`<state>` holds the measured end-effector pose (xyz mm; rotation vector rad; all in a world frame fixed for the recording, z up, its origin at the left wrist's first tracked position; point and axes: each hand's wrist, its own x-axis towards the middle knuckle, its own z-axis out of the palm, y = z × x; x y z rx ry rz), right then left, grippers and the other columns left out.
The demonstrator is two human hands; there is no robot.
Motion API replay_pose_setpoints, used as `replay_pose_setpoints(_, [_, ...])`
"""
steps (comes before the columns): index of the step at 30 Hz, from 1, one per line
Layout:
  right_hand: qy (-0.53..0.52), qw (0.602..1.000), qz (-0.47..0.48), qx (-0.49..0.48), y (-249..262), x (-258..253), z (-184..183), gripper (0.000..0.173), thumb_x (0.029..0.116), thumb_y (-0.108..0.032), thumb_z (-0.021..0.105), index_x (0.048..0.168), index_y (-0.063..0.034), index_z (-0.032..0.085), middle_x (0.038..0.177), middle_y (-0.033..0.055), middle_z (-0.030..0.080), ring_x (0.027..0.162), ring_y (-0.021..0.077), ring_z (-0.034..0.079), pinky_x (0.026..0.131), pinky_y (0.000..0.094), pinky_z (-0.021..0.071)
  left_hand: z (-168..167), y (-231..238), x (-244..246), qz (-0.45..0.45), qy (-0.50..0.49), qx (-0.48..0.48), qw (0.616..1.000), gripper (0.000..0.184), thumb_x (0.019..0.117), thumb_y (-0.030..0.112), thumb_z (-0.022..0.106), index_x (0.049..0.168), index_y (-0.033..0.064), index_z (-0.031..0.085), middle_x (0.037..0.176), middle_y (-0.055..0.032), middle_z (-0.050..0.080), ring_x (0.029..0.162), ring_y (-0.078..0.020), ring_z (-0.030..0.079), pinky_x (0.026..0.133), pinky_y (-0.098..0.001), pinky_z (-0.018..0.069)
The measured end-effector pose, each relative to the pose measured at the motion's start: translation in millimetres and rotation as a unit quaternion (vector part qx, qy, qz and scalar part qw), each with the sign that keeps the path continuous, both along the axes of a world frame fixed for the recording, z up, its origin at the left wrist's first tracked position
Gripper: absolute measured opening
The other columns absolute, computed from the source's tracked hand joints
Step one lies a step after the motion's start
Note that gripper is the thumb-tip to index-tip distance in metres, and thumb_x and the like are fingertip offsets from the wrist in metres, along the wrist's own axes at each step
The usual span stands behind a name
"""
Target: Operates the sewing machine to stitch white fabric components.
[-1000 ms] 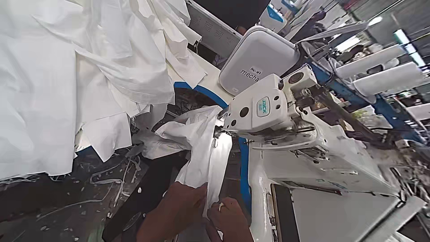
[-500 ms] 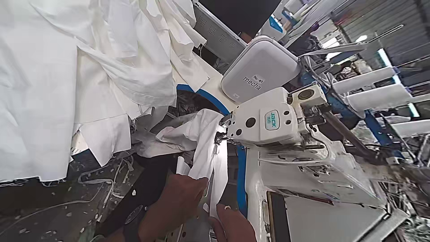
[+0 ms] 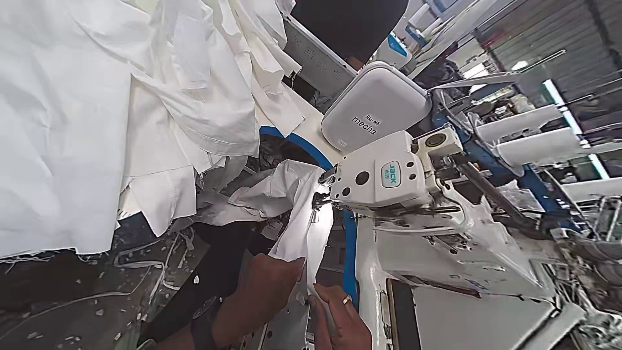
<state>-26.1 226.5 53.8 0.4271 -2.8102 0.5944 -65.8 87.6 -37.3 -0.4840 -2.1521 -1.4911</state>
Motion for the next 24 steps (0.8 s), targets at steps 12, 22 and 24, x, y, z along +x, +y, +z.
replay_pose_setpoints(12, [0.245,0.966,0.021,0.076,-5,-26,-41,0.014,0.0924,-0.017,0.066,0.086,-0.0108,0.076,0.087,0.0107,0.060,0.086,0.0118,0.057,0.080,0.0137,0.0442,-1,9,1,-0.018,-0.054,0.088,0.994,0.017,0.0875,0.004,0.060,0.075,0.0011,0.071,0.061,-0.0068,0.053,0.058,-0.0151,0.054,0.055,-0.0235,0.0453])
replay_pose_setpoints(22, [0.250,0.968,0.024,0.014,4,-62,-56,0.022,0.0944,-0.013,0.058,0.080,-0.0041,0.072,0.097,0.0126,0.079,0.092,0.0140,0.075,0.084,0.0181,0.0549,-7,31,-48,0.092,0.061,0.029,0.993,0.019,0.0840,0.007,0.062,0.066,0.0036,0.066,0.059,-0.0055,0.053,0.059,-0.0181,0.055,0.056,-0.0265,0.0441])
replay_pose_setpoints(24, [0.247,0.969,0.009,0.023,3,-70,-56,0.023,0.0934,-0.012,0.057,0.080,-0.0036,0.074,0.098,0.0124,0.079,0.093,0.0170,0.076,0.085,0.0213,0.0560,-5,33,-55,0.115,0.050,0.005,0.992,0.016,0.0851,0.008,0.063,0.071,0.0055,0.070,0.071,-0.0068,0.060,0.069,-0.0203,0.060,0.062,-0.0281,0.0489])
